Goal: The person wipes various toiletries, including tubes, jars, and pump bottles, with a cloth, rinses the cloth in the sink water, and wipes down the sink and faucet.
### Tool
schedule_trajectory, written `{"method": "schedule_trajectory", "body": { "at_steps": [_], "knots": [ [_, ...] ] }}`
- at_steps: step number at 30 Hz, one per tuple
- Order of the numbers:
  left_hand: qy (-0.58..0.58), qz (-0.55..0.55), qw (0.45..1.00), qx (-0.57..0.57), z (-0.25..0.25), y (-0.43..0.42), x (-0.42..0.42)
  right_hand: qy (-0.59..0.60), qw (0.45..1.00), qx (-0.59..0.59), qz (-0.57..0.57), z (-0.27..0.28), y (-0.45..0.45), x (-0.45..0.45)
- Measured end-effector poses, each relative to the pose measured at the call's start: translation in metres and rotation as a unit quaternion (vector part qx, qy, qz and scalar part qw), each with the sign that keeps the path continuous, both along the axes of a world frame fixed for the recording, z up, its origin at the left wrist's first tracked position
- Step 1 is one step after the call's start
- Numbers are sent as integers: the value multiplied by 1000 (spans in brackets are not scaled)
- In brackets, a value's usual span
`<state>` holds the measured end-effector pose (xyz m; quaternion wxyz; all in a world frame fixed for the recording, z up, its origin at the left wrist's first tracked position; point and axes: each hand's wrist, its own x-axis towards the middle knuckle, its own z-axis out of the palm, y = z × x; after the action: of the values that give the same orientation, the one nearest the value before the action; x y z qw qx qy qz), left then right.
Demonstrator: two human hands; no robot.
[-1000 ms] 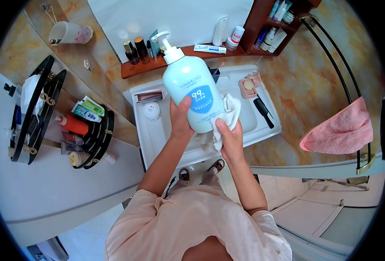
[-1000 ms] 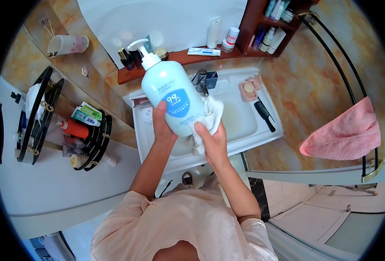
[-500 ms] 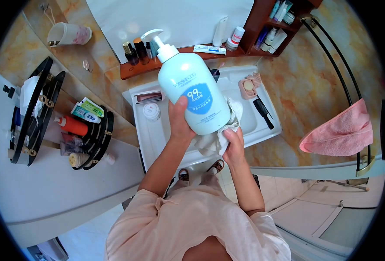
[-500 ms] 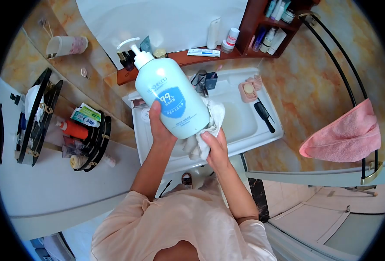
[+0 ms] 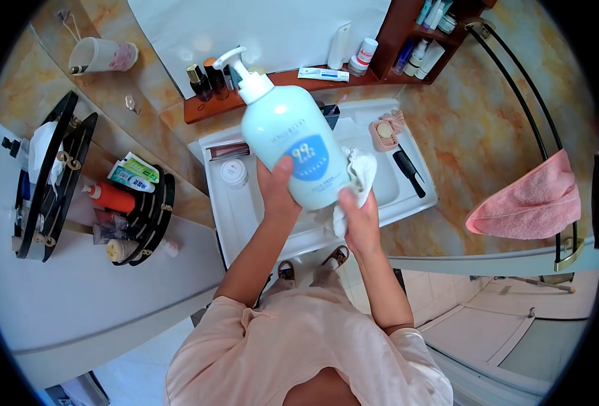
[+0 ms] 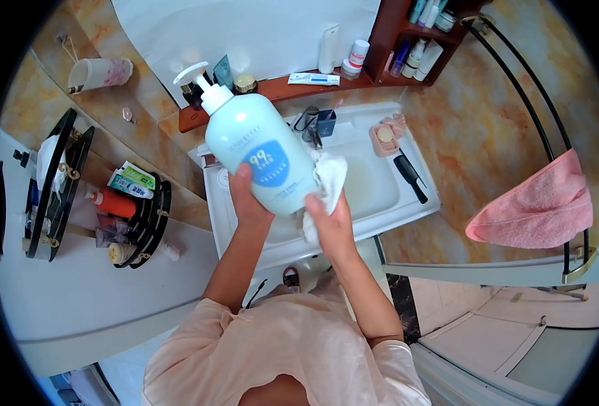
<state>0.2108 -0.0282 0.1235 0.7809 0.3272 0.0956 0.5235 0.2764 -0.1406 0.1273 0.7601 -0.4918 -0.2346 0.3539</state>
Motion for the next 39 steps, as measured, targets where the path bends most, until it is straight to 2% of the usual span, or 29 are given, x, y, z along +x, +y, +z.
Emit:
{"method": "schedule_trajectory", "body": {
  "at_steps": [3,8,9,11,15,21,24,27,30,33,34,36,38,39],
  "knots": [
    [-7,-17,999,-30,-1,5,-1,-98,994,39,22,1,1,-1],
    [32,43,997,55,-8,0,3,58,998,37,10,8,4,1],
    [22,27,999,38,-8,2,2,75,996,37,-1,4,5,1],
    [1,-5,1000,5,-5,7,-1,48,998,27,9,-2,3,2],
    [8,0,1000,8,0,7,-2,-50,997,54,19,-1,5,0],
    [18,5,1000,22,-4,8,1,55,998,33,9,2,8,1],
    [4,-8,1000,12,-6,11,-1,-25,999,14,17,3,4,0],
    [3,-8,1000,18,-7,10,-1,-81,996,46,-7,4,9,-2],
    [26,1,1000,2,-8,4,3,-198,979,-26,-50,0,11,2],
    [60,4,998,3,-11,-4,3,-450,888,-68,-59,10,16,8],
    [54,-4,999,8,-14,-2,3,-535,840,-69,-63,14,17,10],
    [62,-25,998,14,-16,0,3,-705,706,-51,-55,24,18,7],
    [91,-48,995,18,-18,1,3,-684,722,-103,-1,32,19,5],
    [67,-61,996,6,-23,1,5,-666,732,-143,28,35,20,7]
  ]
}}
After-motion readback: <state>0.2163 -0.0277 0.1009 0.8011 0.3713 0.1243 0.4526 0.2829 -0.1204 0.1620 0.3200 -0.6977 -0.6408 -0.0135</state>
